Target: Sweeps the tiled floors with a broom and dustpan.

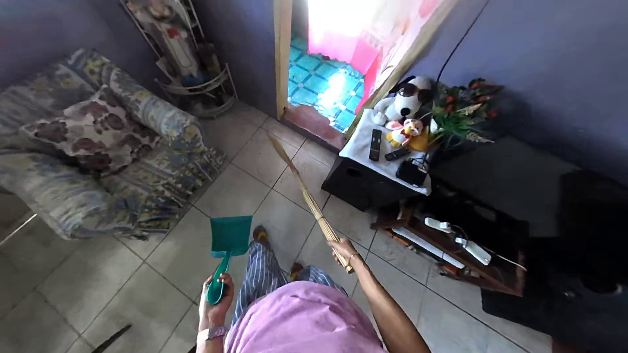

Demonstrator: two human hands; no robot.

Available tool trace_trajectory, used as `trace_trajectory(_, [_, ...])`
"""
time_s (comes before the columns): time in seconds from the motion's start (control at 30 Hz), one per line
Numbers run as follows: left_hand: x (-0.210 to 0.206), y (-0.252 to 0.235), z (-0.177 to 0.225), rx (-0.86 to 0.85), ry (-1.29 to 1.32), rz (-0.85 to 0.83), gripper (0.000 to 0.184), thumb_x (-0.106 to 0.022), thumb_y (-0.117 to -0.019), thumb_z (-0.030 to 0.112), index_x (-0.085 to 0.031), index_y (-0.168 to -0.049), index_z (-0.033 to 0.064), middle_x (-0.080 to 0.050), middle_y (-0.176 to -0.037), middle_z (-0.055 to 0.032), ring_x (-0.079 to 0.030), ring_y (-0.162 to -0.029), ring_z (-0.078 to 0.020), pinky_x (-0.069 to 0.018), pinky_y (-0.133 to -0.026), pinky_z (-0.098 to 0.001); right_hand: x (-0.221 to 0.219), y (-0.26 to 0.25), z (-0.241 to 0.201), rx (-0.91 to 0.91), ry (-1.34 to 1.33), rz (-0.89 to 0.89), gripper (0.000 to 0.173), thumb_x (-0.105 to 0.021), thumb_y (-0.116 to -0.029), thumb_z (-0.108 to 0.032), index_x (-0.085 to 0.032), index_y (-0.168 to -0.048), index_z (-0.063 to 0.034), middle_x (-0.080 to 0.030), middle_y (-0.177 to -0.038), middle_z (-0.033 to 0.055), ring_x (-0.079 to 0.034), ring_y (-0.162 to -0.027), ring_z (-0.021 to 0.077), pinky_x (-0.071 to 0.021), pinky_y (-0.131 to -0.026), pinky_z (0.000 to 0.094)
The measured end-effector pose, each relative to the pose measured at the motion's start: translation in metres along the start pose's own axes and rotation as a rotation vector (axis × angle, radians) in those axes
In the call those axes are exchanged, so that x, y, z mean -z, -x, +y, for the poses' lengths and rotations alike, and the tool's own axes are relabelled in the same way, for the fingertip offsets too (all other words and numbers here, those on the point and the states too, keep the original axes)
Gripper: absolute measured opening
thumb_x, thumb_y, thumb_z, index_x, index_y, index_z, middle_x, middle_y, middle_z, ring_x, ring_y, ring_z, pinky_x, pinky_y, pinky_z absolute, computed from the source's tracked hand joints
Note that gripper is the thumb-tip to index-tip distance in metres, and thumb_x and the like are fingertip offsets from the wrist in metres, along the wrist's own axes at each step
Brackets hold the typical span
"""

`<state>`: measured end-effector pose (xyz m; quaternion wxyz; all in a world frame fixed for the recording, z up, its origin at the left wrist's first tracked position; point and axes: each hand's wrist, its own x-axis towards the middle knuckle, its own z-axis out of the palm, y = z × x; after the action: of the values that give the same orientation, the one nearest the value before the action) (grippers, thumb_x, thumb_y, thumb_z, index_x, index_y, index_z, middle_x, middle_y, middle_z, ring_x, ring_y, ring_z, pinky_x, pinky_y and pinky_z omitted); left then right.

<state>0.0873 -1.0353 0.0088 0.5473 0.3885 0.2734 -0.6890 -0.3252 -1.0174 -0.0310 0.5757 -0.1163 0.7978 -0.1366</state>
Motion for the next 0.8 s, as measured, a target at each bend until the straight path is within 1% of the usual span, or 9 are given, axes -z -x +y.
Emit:
trace_trajectory(0.1, [-0.062, -0.053, 0.017, 0.043, -0.098, 0.020, 0.035, -0.032, -0.1071, 0.033, -0.053, -0.092, 0.0103, -0.061, -0.069, -0.0019, -0.065, -0.055, -0.0080, -0.0552, -0.049, -0.0170, -0.004, -0.014, -0.062, 0.039, -0.046, 0.019, 0.043, -0.061, -0.1035, -0.034, -0.054, -0.131, -0.0018, -0.060, -0.077, 0.0093, -0.056, -0.052, 0.0151, -0.0509, -0.050, 0.0311])
trace_trajectory(0.17, [-0.110, -0.088, 0.025, 0.075, -0.157, 0.031, 0.033, -0.032, -0.1074, 0.032, -0.053, -0.095, 0.0102, -0.061, -0.069, -0.0019, -0.064, -0.054, -0.0081, -0.0548, -0.048, -0.0173, -0.008, -0.018, -0.104, 0.064, -0.073, 0.042, 0.042, -0.060, -0.1045, -0.033, -0.054, -0.132, -0.0006, -0.060, -0.076, 0.0095, -0.056, -0.052, 0.0149, -0.0514, -0.051, 0.0309])
trace_trajectory(0.27, [-0.185, -0.127, 0.028, 0.133, -0.270, 0.069, 0.029, -0.034, -0.1073, 0.030, -0.051, -0.094, 0.0116, -0.059, -0.069, -0.0013, -0.062, -0.054, -0.0073, -0.0535, -0.048, -0.0167, -0.005, -0.013, -0.156, 0.071, -0.136, 0.092, 0.042, -0.059, -0.1052, -0.030, -0.054, -0.132, 0.0015, -0.061, -0.078, 0.0111, -0.057, -0.053, 0.0154, -0.0525, -0.052, 0.0314])
trace_trajectory(0.4, [-0.281, -0.175, 0.029, 0.200, -0.404, 0.068, 0.031, -0.033, -0.1072, 0.030, -0.052, -0.091, 0.0118, -0.059, -0.067, -0.0012, -0.062, -0.053, -0.0071, -0.0536, -0.048, -0.0164, 0.007, -0.015, -0.213, 0.102, -0.224, 0.138, 0.041, -0.059, -0.1050, -0.025, -0.053, -0.134, 0.0027, -0.062, -0.078, 0.0120, -0.058, -0.053, 0.0153, -0.0531, -0.052, 0.0314])
trace_trajectory(0.5, [-0.340, -0.216, 0.010, 0.264, -0.473, 0.035, 0.031, -0.033, -0.1067, 0.029, -0.052, -0.091, 0.0113, -0.059, -0.066, -0.0016, -0.062, -0.053, -0.0076, -0.0536, -0.048, -0.0169, 0.031, -0.027, -0.270, 0.138, -0.246, 0.176, 0.042, -0.060, -0.1047, -0.025, -0.052, -0.134, 0.0033, -0.063, -0.079, 0.0124, -0.059, -0.053, 0.0154, -0.0532, -0.051, 0.0314])
trace_trajectory(0.57, [-0.377, -0.244, -0.009, 0.293, -0.512, 0.013, 0.029, -0.034, -0.1067, 0.028, -0.051, -0.091, 0.0112, -0.058, -0.065, -0.0017, -0.061, -0.052, -0.0080, -0.0528, -0.047, -0.0173, 0.050, -0.045, -0.313, 0.176, -0.250, 0.196, 0.042, -0.060, -0.1044, -0.024, -0.051, -0.136, 0.0029, -0.062, -0.078, 0.0123, -0.059, -0.052, 0.0156, -0.0535, -0.051, 0.0315])
trace_trajectory(0.7, [-0.451, -0.296, -0.052, 0.325, -0.602, -0.037, 0.029, -0.033, -0.1072, 0.028, -0.051, -0.092, 0.0115, -0.058, -0.067, -0.0015, -0.061, -0.053, -0.0076, -0.0523, -0.048, -0.0174, 0.093, -0.083, -0.398, 0.274, -0.242, 0.213, 0.044, -0.061, -0.1036, -0.023, -0.051, -0.137, 0.0023, -0.062, -0.078, 0.0113, -0.058, -0.054, 0.0155, -0.0528, -0.052, 0.0313])
trace_trajectory(0.8, [-0.511, -0.319, -0.091, 0.336, -0.625, -0.061, 0.029, -0.033, -0.1071, 0.026, -0.052, -0.092, 0.0109, -0.059, -0.067, -0.0022, -0.062, -0.054, -0.0081, -0.0529, -0.048, -0.0176, 0.133, -0.115, -0.471, 0.317, -0.196, 0.188, 0.043, -0.061, -0.1039, -0.025, -0.051, -0.136, 0.0019, -0.062, -0.081, 0.0120, -0.059, -0.056, 0.0161, -0.0532, -0.053, 0.0321])
